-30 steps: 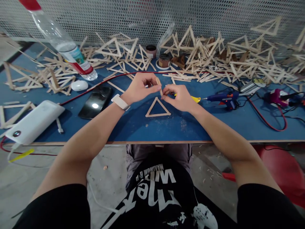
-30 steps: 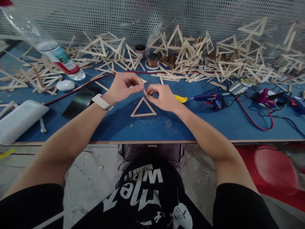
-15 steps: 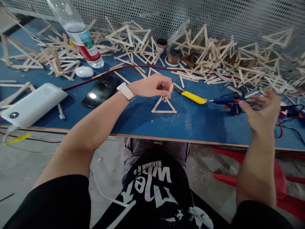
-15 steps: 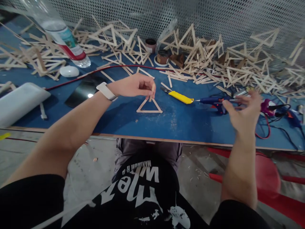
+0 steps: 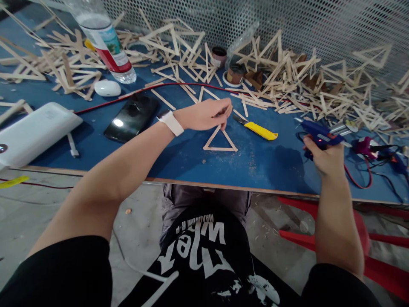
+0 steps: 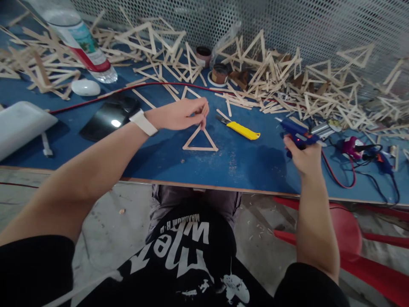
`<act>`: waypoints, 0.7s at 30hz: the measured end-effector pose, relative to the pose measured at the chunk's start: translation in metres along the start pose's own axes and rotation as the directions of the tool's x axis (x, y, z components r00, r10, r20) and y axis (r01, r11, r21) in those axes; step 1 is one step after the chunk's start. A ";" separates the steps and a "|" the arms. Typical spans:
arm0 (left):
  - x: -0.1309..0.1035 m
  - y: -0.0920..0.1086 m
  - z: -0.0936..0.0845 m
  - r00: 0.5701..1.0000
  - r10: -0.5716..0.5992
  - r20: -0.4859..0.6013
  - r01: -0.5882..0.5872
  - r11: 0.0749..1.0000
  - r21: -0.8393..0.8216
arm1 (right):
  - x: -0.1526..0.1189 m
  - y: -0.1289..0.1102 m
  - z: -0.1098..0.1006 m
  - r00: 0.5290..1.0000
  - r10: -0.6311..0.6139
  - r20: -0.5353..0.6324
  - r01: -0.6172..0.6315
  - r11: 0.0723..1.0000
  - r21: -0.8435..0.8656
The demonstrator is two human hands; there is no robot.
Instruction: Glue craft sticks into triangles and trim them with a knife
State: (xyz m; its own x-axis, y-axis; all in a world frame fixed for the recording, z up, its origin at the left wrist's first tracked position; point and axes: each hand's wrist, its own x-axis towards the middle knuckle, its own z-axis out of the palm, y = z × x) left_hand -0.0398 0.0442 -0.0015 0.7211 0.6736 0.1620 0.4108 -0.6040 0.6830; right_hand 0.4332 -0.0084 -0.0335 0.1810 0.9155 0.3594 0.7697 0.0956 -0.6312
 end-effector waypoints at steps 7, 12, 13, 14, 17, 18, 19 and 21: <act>-0.002 0.004 0.011 0.999 0.002 0.048 -0.018 0.944 0.330 | -0.032 -0.037 0.025 0.999 -0.015 0.044 0.002 0.955 0.296; 0.002 0.000 0.021 0.991 0.071 0.117 -0.107 0.933 0.344 | -0.020 -0.055 0.045 0.987 -0.105 0.125 0.073 0.968 0.240; 0.003 -0.001 0.022 0.989 0.071 0.127 -0.110 0.933 0.342 | -0.014 -0.057 0.050 0.982 -0.129 0.140 0.095 0.969 0.228; 0.004 -0.001 0.023 0.989 0.069 0.133 -0.111 0.933 0.342 | -0.007 -0.059 0.054 0.974 -0.156 0.164 0.118 0.968 0.222; 0.004 -0.001 0.023 0.988 0.071 0.135 -0.114 0.933 0.341 | 0.009 -0.064 0.068 0.935 -0.234 0.268 0.173 0.957 0.234; 0.004 -0.001 0.023 0.989 0.071 0.133 -0.113 0.934 0.340 | 0.012 -0.065 0.071 0.922 -0.252 0.293 0.185 0.953 0.239; 0.004 -0.001 0.023 0.989 0.068 0.129 -0.109 0.934 0.340 | 0.014 -0.065 0.074 0.915 -0.264 0.304 0.195 0.951 0.240; 0.004 -0.001 0.023 0.992 0.048 0.112 -0.086 0.931 0.354 | 0.016 -0.064 0.078 0.919 -0.270 0.289 0.205 0.950 0.236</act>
State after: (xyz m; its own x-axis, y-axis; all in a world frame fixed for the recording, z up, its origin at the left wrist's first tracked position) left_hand -0.0245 0.0373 -0.0176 0.7982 0.5915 0.1140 0.5184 -0.7709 0.3701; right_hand 0.3385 0.0305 -0.0411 -0.2180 0.9281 0.3017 0.6242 0.3703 -0.6880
